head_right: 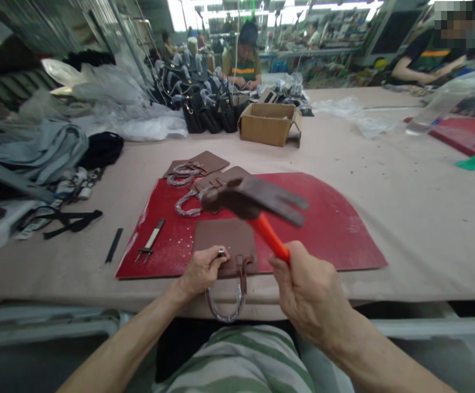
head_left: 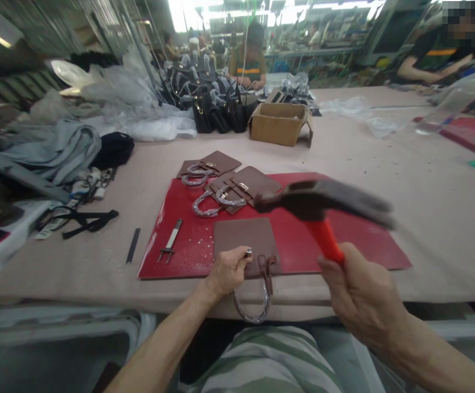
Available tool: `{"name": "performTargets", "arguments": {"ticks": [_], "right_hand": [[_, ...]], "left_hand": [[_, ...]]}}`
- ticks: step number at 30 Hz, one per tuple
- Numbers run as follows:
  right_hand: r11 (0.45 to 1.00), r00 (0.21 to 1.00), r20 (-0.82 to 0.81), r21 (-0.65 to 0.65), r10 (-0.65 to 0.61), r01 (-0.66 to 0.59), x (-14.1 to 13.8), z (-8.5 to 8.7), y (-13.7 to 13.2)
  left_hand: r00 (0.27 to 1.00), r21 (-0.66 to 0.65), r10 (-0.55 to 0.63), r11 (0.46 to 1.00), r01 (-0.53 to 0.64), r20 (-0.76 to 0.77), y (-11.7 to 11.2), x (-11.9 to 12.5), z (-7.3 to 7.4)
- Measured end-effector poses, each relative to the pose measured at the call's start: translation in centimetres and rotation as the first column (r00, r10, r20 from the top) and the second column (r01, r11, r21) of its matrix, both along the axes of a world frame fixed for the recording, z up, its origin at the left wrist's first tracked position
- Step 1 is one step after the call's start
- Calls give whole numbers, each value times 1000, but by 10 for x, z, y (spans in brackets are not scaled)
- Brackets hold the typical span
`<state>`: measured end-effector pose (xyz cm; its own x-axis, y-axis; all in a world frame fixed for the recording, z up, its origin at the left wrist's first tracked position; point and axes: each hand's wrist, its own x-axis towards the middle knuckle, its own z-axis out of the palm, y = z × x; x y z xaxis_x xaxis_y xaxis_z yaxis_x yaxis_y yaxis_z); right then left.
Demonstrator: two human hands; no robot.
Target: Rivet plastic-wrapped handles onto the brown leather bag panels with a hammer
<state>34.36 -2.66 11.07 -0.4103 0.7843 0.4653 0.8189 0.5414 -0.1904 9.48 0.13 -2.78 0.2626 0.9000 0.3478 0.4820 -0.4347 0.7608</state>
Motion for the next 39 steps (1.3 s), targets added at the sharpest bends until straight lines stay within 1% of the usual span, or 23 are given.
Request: {"name": "performTargets", "arguments": {"ticks": [2, 4, 6, 9, 10, 12, 13, 15, 16, 18, 20, 22, 25, 27, 29, 30, 31, 32, 33, 35, 36, 38, 39], "right_hand": [[993, 995, 77, -108, 57, -49, 0, -7, -1], [967, 992, 110, -253, 67, -37, 5, -16, 0], [925, 999, 38, -376, -31, 43, 15, -25, 7], [836, 976, -95, -537, -195, 115, 35, -42, 27], [807, 966, -105, -575, -236, 135, 41, -48, 35], [763, 949, -22, -601, -314, 238, 50, -62, 49], [763, 937, 51, -565, -346, 313, 52, -68, 54], [827, 918, 164, -399, -360, 396, 46, -78, 58], [877, 924, 174, -296, -341, 379, 39, -81, 57], [959, 968, 109, -152, -226, 241, 16, -87, 49], [986, 997, 35, -151, -63, 68, -12, -96, 39], [974, 998, 29, -219, 60, -52, -39, -108, 28], [962, 996, 42, -266, 75, -61, -62, -130, 17], [963, 998, 28, -264, 57, -47, -67, -140, 15], [962, 998, 8, -267, 60, -56, -66, -142, 14], [961, 998, 1, -270, 62, -60, -65, -142, 15], [959, 998, -1, -276, 61, -59, -64, -140, 15], [958, 998, 2, -283, 58, -55, -64, -139, 15], [957, 998, 5, -285, 55, -51, -64, -138, 15], [960, 998, 11, -276, 58, -52, -64, -139, 14], [963, 998, 10, -263, 64, -59, -64, -140, 14], [971, 997, -1, -227, 73, -71, -64, -145, 13], [976, 997, -9, -206, 74, -74, -64, -147, 13]], "left_hand": [[1000, -1, 7, 1000, -7, -4, 0, 0, 0], [1000, 1, 18, 1000, -18, -12, 1, 0, -1], [1000, -3, 22, 1000, -22, -19, 1, 0, 0], [1000, -8, 9, 1000, -9, -1, 1, 0, 2], [1000, -6, 6, 1000, -6, 4, 1, 1, 2], [1000, 3, 4, 1000, -4, 5, 1, 1, 4], [1000, 5, 4, 1000, -4, 0, 1, 0, 4], [1000, 2, 0, 1000, 0, -8, 0, 0, 5], [1000, -4, -2, 1000, 2, -11, 0, -1, 6], [1000, -18, -3, 1000, 2, -19, -1, -2, 7], [1000, -30, 4, 1000, -5, -25, -2, -2, 8], [1000, -44, 8, 999, -9, -19, -3, -1, 9], [992, -127, 78, 990, -65, 100, -2, 3, 10], [928, -255, 211, 958, -133, 307, 1, 5, 11], [776, -372, 371, 909, -190, 510, 5, 1, 14], [704, -406, 428, 889, -213, 567, 7, -3, 16], [660, -423, 470, 872, -245, 587, 9, -10, 18], [654, -424, 501, 858, -290, 567, 11, -18, 21], [677, -411, 527, 844, -346, 513, 13, -27, 24], [735, -348, 592, 801, -488, 332, 15, -48, 27], [744, -295, 629, 772, -564, 225, 16, -58, 28], [720, -160, 694, 714, -682, 28, 15, -74, 23], [706, -99, 707, 700, -707, -45, 15, -81, 19]]}}
